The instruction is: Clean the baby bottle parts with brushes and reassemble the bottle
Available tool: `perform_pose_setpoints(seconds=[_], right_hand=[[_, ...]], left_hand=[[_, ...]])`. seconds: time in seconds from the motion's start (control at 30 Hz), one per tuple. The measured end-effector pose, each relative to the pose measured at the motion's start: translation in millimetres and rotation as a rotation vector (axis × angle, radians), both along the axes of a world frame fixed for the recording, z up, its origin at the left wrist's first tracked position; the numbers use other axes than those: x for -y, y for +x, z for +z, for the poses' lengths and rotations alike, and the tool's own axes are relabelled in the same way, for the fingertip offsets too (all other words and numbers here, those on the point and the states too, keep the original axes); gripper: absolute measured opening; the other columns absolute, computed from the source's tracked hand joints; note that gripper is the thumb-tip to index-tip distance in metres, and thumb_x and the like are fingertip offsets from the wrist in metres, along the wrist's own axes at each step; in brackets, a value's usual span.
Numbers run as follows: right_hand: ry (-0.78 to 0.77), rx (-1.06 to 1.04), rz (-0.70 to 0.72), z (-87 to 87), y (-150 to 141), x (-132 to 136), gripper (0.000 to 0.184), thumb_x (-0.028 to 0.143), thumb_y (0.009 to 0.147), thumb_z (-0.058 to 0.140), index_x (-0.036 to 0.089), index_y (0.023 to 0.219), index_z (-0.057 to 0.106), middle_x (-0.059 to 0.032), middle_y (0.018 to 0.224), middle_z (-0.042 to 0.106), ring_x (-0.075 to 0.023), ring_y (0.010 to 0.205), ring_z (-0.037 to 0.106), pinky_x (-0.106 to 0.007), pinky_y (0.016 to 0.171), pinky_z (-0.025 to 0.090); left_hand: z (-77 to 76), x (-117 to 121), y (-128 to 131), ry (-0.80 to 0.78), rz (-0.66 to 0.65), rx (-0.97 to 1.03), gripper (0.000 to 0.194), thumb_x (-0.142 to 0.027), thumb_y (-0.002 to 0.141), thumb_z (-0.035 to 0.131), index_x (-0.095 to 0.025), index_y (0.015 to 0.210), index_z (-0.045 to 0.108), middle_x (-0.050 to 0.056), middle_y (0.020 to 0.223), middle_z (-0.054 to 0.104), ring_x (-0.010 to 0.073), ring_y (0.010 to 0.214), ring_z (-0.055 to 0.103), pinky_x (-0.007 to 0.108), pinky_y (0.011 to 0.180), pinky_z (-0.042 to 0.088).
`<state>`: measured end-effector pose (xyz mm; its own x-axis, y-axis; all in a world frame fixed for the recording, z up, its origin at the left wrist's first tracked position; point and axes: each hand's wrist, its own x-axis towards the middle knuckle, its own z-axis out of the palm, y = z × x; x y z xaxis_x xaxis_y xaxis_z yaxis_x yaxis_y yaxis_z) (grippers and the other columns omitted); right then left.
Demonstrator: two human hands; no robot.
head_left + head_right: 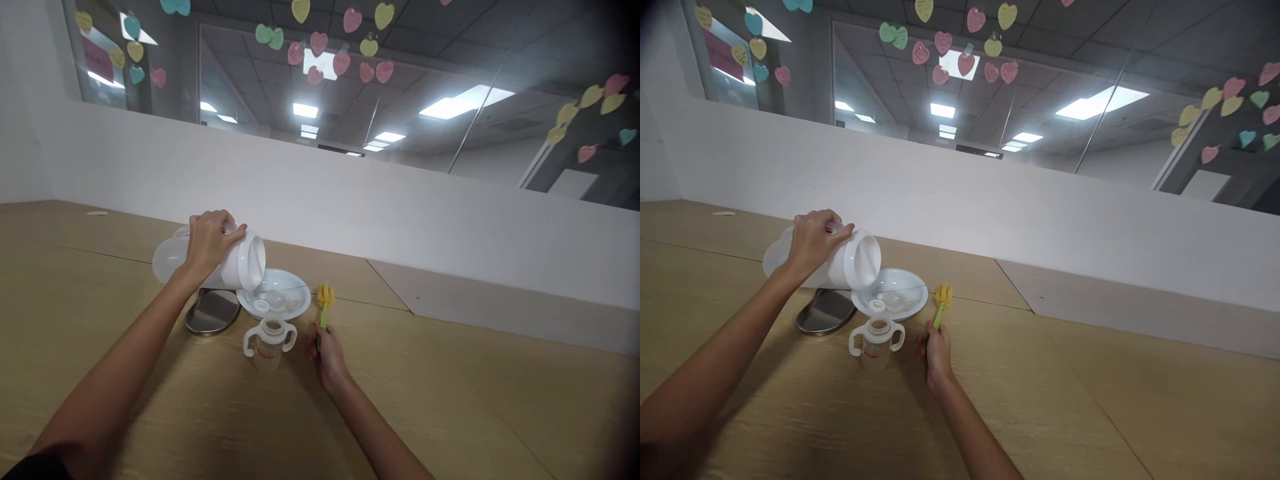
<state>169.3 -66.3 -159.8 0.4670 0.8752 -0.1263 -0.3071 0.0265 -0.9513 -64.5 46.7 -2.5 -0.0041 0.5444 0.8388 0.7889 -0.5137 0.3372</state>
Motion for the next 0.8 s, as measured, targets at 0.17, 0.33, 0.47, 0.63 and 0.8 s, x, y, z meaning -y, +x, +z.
perform_pose_setpoints(seconds=[0.17,0.33,0.47,0.63,0.8], right_hand=[[-0.012,0.027,-0.009,-0.5,-0.1,0.1,0.026,0.039,0.074,0.058,0.020,0.070,0.040,0.0070,0.045,0.048,-0.0059,0.031,0.032,-0.017,0.030,0.025],[-0.004,0.038,0.002,-2.4,-0.5,-0.3,0.025,0.039,0.075,0.057,0.020,0.071,0.041,0.0071,0.045,0.048,-0.0061,0.031,0.033,-0.017,0.030,0.025],[0.001,0.041,0.008,-3.4,-0.6,-1.5,0.025,0.038,0.076,0.056,0.020,0.070,0.041,0.0073,0.045,0.048,-0.0059,0.030,0.032,-0.018,0.030,0.025],[0.003,0.044,0.016,-3.2,-0.6,-2.2,0.027,0.040,0.075,0.058,0.020,0.070,0.041,0.0078,0.045,0.047,-0.0056,0.030,0.031,-0.018,0.029,0.025],[-0.014,0.066,0.016,-0.5,-0.9,-0.1,0.024,0.038,0.075,0.056,0.020,0.071,0.042,0.0074,0.045,0.047,-0.0062,0.030,0.033,-0.018,0.029,0.025]], left_hand=[[6.0,-6.2,-18.7,-0.095,-0.026,0.325,0.029,-0.047,0.074,0.052,-0.020,0.067,0.061,0.001,0.066,0.062,0.0170,0.066,0.056,0.028,0.065,0.039],[20.4,10.7,-29.6,-0.061,-0.147,0.400,0.031,-0.046,0.076,0.050,-0.020,0.063,0.060,-0.002,0.059,0.057,0.0137,0.059,0.052,0.026,0.058,0.037],[30.9,41.5,-18.5,-0.001,-0.206,0.290,0.024,-0.042,0.072,0.056,-0.020,0.061,0.060,-0.002,0.062,0.061,0.0140,0.060,0.055,0.026,0.060,0.040],[32.7,59.2,-3.6,0.070,-0.216,0.099,0.026,-0.044,0.072,0.056,-0.022,0.060,0.062,-0.003,0.065,0.065,0.0146,0.060,0.057,0.027,0.066,0.042],[29.2,61.6,2.6,0.060,-0.251,0.084,0.026,-0.045,0.073,0.055,-0.023,0.063,0.065,-0.002,0.070,0.067,0.0158,0.065,0.059,0.027,0.068,0.044]])
